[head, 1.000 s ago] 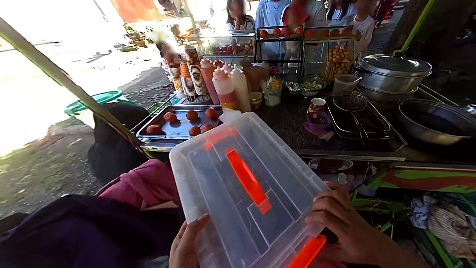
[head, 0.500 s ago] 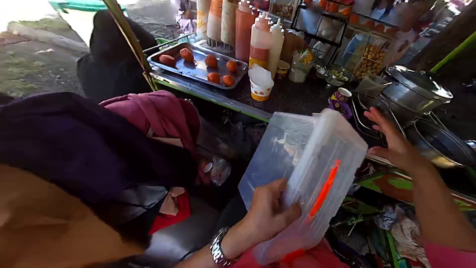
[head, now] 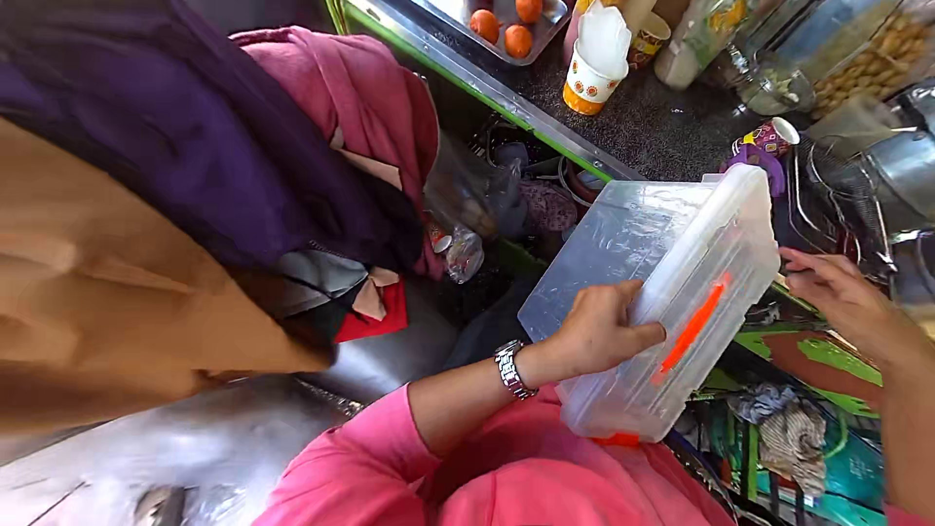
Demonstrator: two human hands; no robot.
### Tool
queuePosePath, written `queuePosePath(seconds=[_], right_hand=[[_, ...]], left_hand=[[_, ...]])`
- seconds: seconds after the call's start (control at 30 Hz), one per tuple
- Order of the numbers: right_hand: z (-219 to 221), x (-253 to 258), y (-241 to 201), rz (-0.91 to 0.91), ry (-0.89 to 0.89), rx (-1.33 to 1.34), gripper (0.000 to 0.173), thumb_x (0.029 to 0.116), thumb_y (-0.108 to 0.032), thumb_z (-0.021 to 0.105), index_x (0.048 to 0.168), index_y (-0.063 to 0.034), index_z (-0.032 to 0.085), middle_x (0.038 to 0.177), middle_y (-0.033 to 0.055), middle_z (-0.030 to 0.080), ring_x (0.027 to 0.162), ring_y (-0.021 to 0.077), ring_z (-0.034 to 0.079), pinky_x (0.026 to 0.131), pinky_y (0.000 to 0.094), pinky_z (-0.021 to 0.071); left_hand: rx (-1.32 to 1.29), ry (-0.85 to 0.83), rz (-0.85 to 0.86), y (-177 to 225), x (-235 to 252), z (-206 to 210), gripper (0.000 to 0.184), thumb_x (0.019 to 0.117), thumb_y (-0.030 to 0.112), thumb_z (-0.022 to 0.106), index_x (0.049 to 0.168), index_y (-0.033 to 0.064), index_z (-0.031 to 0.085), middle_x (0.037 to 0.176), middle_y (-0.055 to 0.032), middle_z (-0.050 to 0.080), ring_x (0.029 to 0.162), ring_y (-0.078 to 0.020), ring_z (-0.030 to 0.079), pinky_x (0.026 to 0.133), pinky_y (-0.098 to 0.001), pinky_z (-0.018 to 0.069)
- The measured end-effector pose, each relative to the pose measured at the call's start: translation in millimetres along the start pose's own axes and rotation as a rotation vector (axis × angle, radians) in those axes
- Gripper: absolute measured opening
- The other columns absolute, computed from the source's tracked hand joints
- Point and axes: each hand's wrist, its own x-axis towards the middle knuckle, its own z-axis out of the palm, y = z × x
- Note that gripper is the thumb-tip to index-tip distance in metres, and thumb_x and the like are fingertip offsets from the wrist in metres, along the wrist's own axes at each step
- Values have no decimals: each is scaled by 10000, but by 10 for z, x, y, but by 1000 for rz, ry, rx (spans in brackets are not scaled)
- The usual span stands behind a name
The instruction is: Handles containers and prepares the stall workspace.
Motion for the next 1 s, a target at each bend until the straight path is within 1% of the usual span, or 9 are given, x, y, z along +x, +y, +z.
queuePosePath(seconds=[0.1,0.2,0.3,0.4,0.5,0.63,0.73,0.93,1.0], right_hand=[[109,281,-85,-65,119,36,459,946,-398,668,1139,18,648,1571,254,322,1362,347,479,1038,515,501],[201,529,-161,-57,77,344,562,921,-255,689,1387,-62,442,1557,87,393,1264,136,558,1005,361,520],[280,678,-219,-58,-34,441,792,902,-210,694,1580,-143,290,1366,80,602,1087,150,662,932,380,572],[404,820,-260,-50,-75,398,678,906,-290,735,1479,-17,497,1374,191,581,1192,257,609,1021,432,518],[472,1004,-291,-43,-90,325,821,822,-418,808,1474,-15,515,1368,261,558,1248,355,543,1064,506,461],[363,1214,-444,-35,-299,300,799,917,-283,769,1591,-106,379,1658,261,218,1488,422,315,1182,558,326],[312,1280,-488,-50,-429,449,904,896,-108,742,1637,-104,224,1515,271,447,1320,331,533,1090,455,457],[475,1337,-572,-166,-204,292,541,889,-289,810,1314,11,660,1318,237,603,1214,325,572,1070,480,443],[554,1324,-539,-207,-189,289,462,937,-293,760,1274,12,675,1330,218,621,1233,306,590,1090,471,445]], left_hand=[[-28,3,2,-52,-18,-12,267,897,211,700,1066,7,677,836,-61,700,763,-108,671,719,-344,553],[-40,1,17,-57,-63,22,269,888,207,695,1075,14,675,851,-48,703,779,-96,674,732,-335,555],[-93,42,-40,-85,-142,19,313,881,189,700,1147,25,676,895,-32,722,793,-85,689,748,-322,576],[-189,121,-82,-154,-213,0,298,863,155,704,1128,24,670,875,-13,721,770,-73,695,719,-288,592],[-219,166,-91,-171,-250,-53,294,853,106,699,1129,10,664,879,-16,734,770,-75,710,716,-272,604],[-207,165,-91,-157,-292,-106,264,829,47,682,1088,5,653,863,-16,735,763,-78,715,712,-274,611],[-164,161,-123,-133,-318,-128,253,832,24,683,1081,-3,649,848,-27,735,756,-91,719,711,-294,614],[-257,246,-197,-185,-297,-163,247,849,-21,644,1096,-29,628,852,-75,733,757,-149,724,707,-337,619],[-245,238,-225,-216,-293,-194,245,861,-8,655,1103,-29,623,857,-82,734,757,-156,727,708,-342,621]])
